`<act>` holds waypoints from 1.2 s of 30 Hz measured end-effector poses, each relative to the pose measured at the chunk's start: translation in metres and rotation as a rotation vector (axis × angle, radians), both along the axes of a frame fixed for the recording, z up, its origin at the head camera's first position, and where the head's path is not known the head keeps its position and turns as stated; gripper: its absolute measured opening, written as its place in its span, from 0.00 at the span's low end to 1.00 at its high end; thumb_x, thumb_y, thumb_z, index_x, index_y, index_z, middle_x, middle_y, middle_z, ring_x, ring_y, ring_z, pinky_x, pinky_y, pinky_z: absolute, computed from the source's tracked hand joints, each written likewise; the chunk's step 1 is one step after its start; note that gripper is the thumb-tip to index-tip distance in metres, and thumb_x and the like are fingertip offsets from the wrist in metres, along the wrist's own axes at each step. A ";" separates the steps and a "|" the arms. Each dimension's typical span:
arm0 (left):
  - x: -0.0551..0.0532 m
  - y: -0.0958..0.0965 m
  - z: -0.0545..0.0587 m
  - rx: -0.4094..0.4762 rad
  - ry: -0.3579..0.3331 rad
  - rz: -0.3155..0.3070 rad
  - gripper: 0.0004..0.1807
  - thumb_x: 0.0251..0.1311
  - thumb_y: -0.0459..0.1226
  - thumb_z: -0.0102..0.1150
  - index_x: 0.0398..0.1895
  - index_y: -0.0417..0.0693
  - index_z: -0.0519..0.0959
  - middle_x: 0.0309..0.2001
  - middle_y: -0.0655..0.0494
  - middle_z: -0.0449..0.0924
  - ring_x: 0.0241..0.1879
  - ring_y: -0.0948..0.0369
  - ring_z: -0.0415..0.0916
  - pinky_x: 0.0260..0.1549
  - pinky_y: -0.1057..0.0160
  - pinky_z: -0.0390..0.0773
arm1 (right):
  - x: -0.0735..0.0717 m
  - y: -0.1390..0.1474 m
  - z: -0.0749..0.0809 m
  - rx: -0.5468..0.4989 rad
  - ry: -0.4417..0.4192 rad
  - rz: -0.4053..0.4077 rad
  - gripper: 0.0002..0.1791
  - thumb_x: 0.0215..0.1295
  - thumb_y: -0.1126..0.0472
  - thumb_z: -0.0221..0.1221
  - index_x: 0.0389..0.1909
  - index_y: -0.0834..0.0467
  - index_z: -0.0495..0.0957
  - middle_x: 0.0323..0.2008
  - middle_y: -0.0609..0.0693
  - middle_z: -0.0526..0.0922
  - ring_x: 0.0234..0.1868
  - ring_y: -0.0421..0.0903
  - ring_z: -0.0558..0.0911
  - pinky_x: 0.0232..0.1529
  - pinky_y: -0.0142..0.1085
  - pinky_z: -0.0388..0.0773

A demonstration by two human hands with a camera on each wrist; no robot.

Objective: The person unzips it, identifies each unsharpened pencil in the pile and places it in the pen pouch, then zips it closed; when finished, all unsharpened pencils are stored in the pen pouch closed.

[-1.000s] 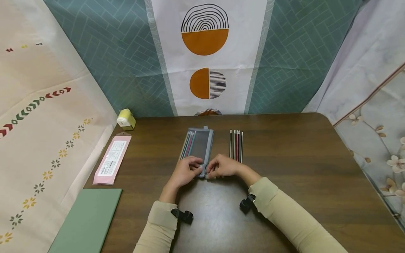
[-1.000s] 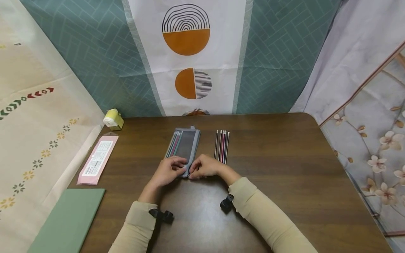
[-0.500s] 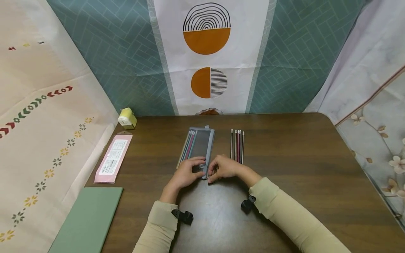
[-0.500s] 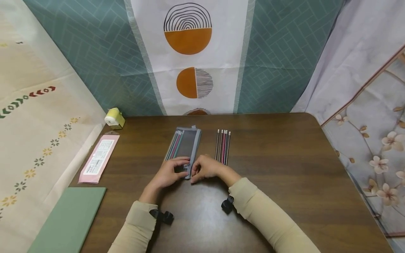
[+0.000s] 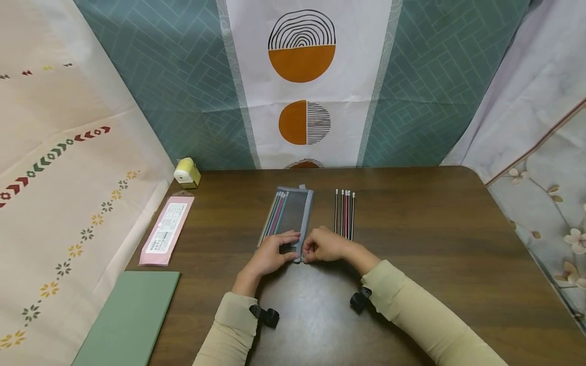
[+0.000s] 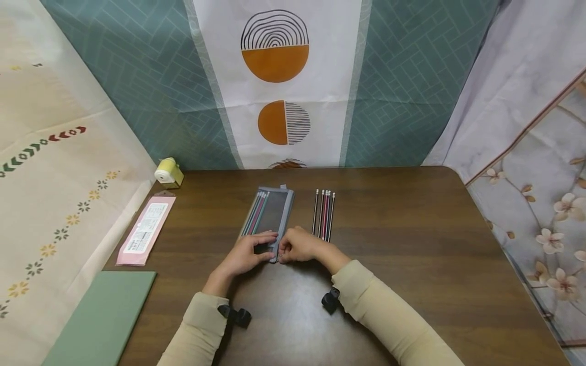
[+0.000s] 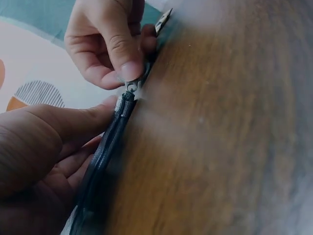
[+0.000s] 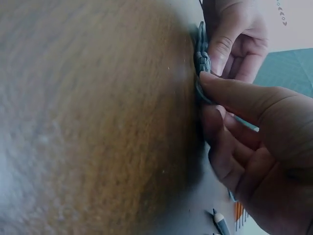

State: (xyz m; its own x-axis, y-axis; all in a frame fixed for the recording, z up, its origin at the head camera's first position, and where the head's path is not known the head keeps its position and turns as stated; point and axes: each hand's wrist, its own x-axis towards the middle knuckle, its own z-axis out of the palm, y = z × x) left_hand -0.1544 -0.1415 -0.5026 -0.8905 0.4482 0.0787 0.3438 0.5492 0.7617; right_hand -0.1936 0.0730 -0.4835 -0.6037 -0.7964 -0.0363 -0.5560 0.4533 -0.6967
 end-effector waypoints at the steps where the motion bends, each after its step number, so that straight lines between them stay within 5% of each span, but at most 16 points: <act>1: 0.000 0.000 0.000 0.000 0.001 0.000 0.24 0.57 0.30 0.71 0.58 0.34 0.81 0.64 0.46 0.78 0.69 0.50 0.69 0.69 0.48 0.63 | 0.000 0.000 0.001 -0.007 0.009 -0.001 0.06 0.57 0.64 0.72 0.24 0.56 0.85 0.19 0.38 0.80 0.21 0.29 0.74 0.25 0.26 0.73; 9: -0.001 0.003 -0.003 -0.004 0.092 0.000 0.21 0.60 0.29 0.69 0.56 0.31 0.81 0.61 0.43 0.79 0.66 0.47 0.72 0.65 0.47 0.68 | -0.002 0.000 0.001 -0.047 0.050 -0.035 0.07 0.56 0.63 0.74 0.24 0.57 0.85 0.19 0.41 0.82 0.21 0.30 0.75 0.25 0.27 0.74; 19: 0.003 0.003 -0.005 -0.011 0.061 0.039 0.23 0.57 0.30 0.72 0.57 0.32 0.81 0.62 0.46 0.79 0.66 0.49 0.72 0.66 0.48 0.67 | -0.005 0.000 -0.009 -0.077 0.158 -0.052 0.08 0.57 0.60 0.73 0.23 0.54 0.84 0.20 0.38 0.81 0.21 0.29 0.74 0.24 0.27 0.74; 28: 0.004 0.003 -0.008 -0.022 0.072 0.042 0.25 0.54 0.33 0.75 0.56 0.34 0.82 0.61 0.46 0.80 0.64 0.49 0.74 0.64 0.48 0.69 | -0.037 0.007 -0.015 -0.113 0.382 -0.297 0.07 0.57 0.62 0.73 0.24 0.57 0.85 0.22 0.44 0.85 0.23 0.35 0.78 0.27 0.32 0.76; 36: 0.004 -0.002 -0.006 -0.005 0.076 0.017 0.26 0.53 0.31 0.75 0.57 0.35 0.82 0.60 0.46 0.81 0.65 0.50 0.74 0.65 0.49 0.68 | -0.072 0.014 -0.009 -0.093 0.351 -0.535 0.05 0.61 0.64 0.70 0.29 0.61 0.86 0.25 0.50 0.85 0.26 0.45 0.80 0.34 0.42 0.79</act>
State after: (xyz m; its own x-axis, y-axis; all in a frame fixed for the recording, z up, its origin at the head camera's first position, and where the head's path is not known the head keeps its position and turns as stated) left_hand -0.1500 -0.1436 -0.5089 -0.8894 0.4338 0.1444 0.3913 0.5589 0.7311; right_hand -0.2655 0.0865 -0.4926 -0.8818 -0.3721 0.2898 -0.4715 0.6776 -0.5644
